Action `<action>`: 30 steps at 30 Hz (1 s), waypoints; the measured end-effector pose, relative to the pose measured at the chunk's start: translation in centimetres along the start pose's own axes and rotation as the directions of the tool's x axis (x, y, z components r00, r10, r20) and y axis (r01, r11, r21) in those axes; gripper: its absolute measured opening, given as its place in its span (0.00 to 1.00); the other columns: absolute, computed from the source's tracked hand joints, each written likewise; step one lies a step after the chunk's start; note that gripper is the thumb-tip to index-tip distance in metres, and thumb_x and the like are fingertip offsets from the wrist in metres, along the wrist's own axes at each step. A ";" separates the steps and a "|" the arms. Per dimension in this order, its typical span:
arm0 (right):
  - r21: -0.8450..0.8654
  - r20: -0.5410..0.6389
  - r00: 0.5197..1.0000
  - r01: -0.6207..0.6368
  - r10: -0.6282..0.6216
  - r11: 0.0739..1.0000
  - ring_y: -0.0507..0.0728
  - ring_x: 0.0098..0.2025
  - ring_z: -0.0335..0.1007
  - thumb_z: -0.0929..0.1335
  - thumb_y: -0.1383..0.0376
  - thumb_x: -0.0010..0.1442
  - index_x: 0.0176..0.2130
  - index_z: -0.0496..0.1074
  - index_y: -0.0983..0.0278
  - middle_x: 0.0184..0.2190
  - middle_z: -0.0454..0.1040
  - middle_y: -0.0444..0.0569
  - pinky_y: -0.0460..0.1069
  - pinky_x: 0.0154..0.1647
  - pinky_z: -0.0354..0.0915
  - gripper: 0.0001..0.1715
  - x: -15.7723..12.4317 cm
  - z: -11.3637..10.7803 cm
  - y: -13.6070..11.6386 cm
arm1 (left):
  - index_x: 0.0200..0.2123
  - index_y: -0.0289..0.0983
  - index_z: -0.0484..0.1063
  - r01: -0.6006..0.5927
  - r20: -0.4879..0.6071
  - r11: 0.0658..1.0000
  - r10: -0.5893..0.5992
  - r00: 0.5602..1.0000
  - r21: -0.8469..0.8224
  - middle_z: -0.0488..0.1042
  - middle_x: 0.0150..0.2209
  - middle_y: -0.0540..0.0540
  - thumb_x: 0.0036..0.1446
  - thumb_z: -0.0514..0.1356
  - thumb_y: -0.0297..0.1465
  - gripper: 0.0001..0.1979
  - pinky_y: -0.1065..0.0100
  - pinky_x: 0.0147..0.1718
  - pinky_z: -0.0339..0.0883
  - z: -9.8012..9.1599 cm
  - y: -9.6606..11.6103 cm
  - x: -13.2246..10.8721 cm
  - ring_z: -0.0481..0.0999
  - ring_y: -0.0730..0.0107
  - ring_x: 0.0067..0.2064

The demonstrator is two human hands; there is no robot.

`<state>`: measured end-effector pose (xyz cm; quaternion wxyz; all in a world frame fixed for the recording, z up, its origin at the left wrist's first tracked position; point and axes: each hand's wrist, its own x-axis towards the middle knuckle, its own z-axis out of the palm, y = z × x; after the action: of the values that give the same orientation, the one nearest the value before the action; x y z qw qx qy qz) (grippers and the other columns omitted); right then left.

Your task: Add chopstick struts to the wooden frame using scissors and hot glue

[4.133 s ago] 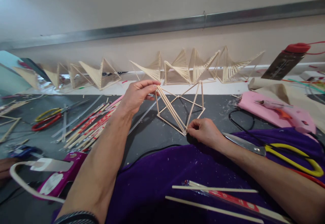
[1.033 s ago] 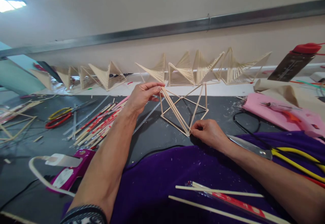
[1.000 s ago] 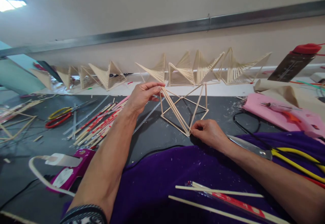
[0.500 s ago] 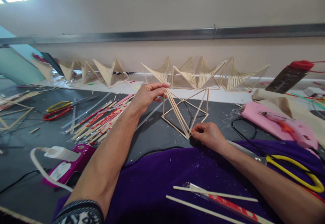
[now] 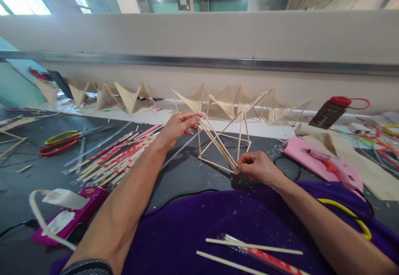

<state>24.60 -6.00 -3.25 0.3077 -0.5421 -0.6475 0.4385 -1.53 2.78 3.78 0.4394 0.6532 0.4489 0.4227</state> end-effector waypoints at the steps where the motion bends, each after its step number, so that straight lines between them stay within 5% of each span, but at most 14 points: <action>1: 0.000 -0.010 1.000 0.000 0.000 1.000 0.46 0.14 0.56 0.65 0.66 0.45 0.22 0.71 0.65 0.14 0.64 0.38 0.42 0.14 0.50 0.06 0.0 -0.2 0.0 | 0.45 0.40 0.75 0.000 0.000 1.000 0.000 1.000 0.003 0.77 0.37 0.45 0.51 0.62 0.41 0.19 0.73 0.27 0.67 0.0 0.0 0.0 0.76 0.70 0.36; 19: 0.047 -0.016 1.000 -0.025 0.026 0.999 0.46 0.14 0.56 0.66 0.65 0.44 0.22 0.70 0.65 0.14 0.64 0.37 0.43 0.16 0.49 0.05 0.5 -0.9 0.3 | 0.49 0.41 0.71 -0.030 0.139 1.000 0.029 0.990 0.002 0.76 0.38 0.45 0.45 0.62 0.28 0.24 0.73 0.28 0.65 0.4 -1.0 0.2 0.76 0.71 0.36; 30: 0.130 -0.098 0.993 0.075 -0.062 0.989 0.47 0.16 0.57 0.67 0.64 0.46 0.25 0.71 0.66 0.19 0.68 0.40 0.43 0.17 0.51 0.07 0.3 -1.5 0.1 | 0.51 0.41 0.70 -0.067 0.054 0.998 0.067 0.996 0.002 0.77 0.38 0.46 0.48 0.60 0.27 0.23 0.74 0.27 0.64 0.3 -0.5 -0.1 0.76 0.72 0.36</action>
<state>25.91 -5.34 -2.73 0.3880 -0.5175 -0.6200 0.4441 -1.39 2.78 3.25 0.4356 0.6799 0.4158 0.4184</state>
